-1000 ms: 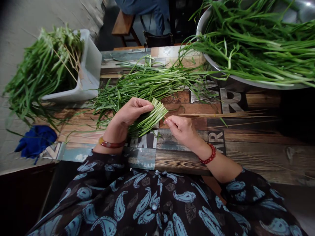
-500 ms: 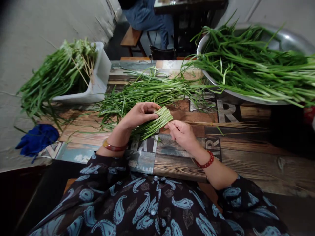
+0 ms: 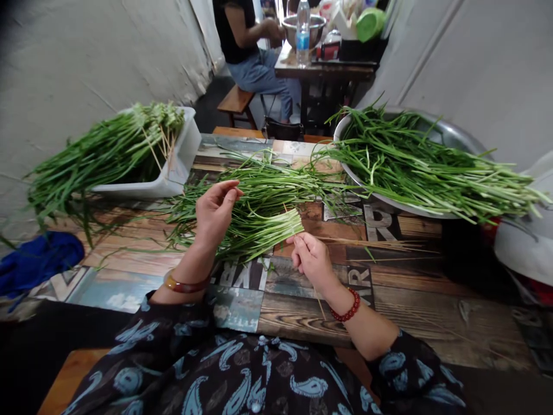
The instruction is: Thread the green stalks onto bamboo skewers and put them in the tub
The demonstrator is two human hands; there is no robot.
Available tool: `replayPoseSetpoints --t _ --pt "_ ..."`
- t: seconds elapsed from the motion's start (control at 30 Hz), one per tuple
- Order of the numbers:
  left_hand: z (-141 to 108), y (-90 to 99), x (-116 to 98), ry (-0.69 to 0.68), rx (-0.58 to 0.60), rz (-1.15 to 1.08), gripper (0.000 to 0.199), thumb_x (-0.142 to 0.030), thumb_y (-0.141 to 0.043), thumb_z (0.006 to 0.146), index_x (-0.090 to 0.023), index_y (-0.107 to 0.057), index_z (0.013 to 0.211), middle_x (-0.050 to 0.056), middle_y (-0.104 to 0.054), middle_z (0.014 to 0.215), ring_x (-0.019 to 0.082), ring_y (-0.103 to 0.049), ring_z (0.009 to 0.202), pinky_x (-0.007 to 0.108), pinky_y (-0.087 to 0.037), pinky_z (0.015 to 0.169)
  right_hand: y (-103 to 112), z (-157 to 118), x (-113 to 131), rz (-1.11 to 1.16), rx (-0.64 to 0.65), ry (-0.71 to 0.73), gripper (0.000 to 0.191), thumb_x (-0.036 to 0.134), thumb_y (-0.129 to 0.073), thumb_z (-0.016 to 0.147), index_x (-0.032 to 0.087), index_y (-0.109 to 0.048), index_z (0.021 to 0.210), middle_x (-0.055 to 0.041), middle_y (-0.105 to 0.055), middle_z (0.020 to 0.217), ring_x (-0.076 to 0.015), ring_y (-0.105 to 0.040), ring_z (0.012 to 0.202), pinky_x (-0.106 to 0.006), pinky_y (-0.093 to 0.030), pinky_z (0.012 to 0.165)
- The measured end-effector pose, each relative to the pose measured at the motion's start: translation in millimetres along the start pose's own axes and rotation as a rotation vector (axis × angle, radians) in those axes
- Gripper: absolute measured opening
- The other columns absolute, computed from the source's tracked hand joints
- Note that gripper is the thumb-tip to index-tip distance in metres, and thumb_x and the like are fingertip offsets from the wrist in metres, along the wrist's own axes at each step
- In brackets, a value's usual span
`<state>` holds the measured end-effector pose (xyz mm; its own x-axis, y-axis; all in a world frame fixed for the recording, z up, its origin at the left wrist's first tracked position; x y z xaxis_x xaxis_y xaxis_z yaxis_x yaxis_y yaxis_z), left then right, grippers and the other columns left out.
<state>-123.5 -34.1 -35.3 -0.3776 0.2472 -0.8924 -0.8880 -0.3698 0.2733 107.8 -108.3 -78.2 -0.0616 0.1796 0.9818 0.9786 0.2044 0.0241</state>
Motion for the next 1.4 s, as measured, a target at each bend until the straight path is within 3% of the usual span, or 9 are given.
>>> replayPoseSetpoints --t 0.27,0.43,0.5,0.77,0.93,1.07,1.23,1.4 --pt "-5.8 -15.1 -17.6 -0.261 0.175 0.205 0.017 -0.021 -0.056 0.090 -0.016 -0.072 0.095 0.006 -0.069 0.088 0.014 -0.062 0.081 0.023 -0.045 0.066 -3.0 -3.1 -2.6 -0.195 0.087 0.003 0.028 0.037 -0.046 0.090 0.016 -0.062 0.082 0.0063 -0.052 0.046 -0.0061 -0.043 0.033 -0.017 -0.032 0.038" --pt "4.0 -45.4 -18.1 -0.311 0.450 0.260 0.017 -0.013 -0.059 0.085 -0.016 -0.073 0.093 0.006 -0.069 0.093 0.015 -0.063 0.083 0.025 -0.048 0.073 -4.2 -3.8 -2.2 -0.209 0.059 0.036 0.025 0.032 -0.047 0.087 0.017 -0.064 0.077 0.0050 -0.055 0.049 -0.0066 -0.046 0.035 -0.017 -0.034 0.038" --pt "10.5 -58.8 -16.2 -0.320 0.510 0.298 0.018 -0.011 -0.059 0.084 -0.015 -0.073 0.094 0.007 -0.069 0.094 0.016 -0.063 0.085 0.026 -0.049 0.076 -4.4 -3.7 0.2 -0.233 0.044 0.078 0.024 0.030 -0.047 0.086 0.017 -0.064 0.076 0.0044 -0.055 0.049 -0.0070 -0.047 0.037 -0.018 -0.035 0.039" --pt "26.6 -81.3 -4.8 -0.483 0.481 0.691 0.017 -0.016 -0.057 0.087 -0.015 -0.072 0.094 0.011 -0.067 0.097 0.024 -0.060 0.092 0.036 -0.048 0.085 -3.3 -2.6 6.4 -0.281 0.045 0.207 0.025 0.023 -0.045 0.087 0.015 -0.066 0.076 0.0042 -0.055 0.048 -0.0069 -0.048 0.038 -0.018 -0.036 0.042" --pt "21.4 -86.9 -10.2 -0.631 0.525 0.716 0.022 -0.020 -0.052 0.092 -0.016 -0.072 0.101 0.011 -0.066 0.100 0.023 -0.057 0.093 0.036 -0.046 0.086 -3.4 -1.5 8.6 -0.268 0.042 0.268 0.024 0.019 -0.045 0.086 0.015 -0.066 0.074 0.0050 -0.054 0.047 -0.0065 -0.047 0.038 -0.017 -0.035 0.042" --pt "20.0 -96.1 -14.9 -0.597 0.637 0.843 0.025 -0.018 -0.050 0.092 -0.015 -0.072 0.103 0.012 -0.068 0.101 0.025 -0.058 0.092 0.038 -0.045 0.083 -3.0 -0.9 9.2 -0.268 0.039 0.271 0.023 0.018 -0.045 0.086 0.016 -0.065 0.074 0.0052 -0.054 0.047 -0.0067 -0.047 0.039 -0.017 -0.035 0.043" --pt "22.8 -99.4 -14.9 -0.498 0.620 0.962 0.022 -0.023 -0.054 0.090 -0.017 -0.074 0.098 0.013 -0.068 0.097 0.028 -0.058 0.094 0.039 -0.043 0.078 -2.3 -1.1 8.2 -0.269 0.034 0.271 0.023 0.018 -0.046 0.085 0.016 -0.065 0.073 0.0049 -0.055 0.047 -0.0070 -0.047 0.040 -0.018 -0.036 0.045" --pt "24.6 -91.3 -8.0 -0.517 0.559 0.846 0.023 -0.023 -0.052 0.091 -0.018 -0.074 0.087 0.011 -0.068 0.089 0.025 -0.058 0.087 0.037 -0.042 0.076 -2.7 -1.0 8.9 -0.277 0.037 0.268 0.024 0.019 -0.046 0.086 0.016 -0.066 0.073 0.0047 -0.055 0.047 -0.0074 -0.048 0.040 -0.018 -0.037 0.045"
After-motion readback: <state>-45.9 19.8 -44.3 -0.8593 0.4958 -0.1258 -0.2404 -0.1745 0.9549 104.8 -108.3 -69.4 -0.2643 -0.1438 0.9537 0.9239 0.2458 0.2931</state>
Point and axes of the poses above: each hand's wrist, its own z-axis towards the middle knuckle, its own y-axis out of the back of the hand, x = y × z, the point moved 3 cm from there along z, towards the middle knuckle
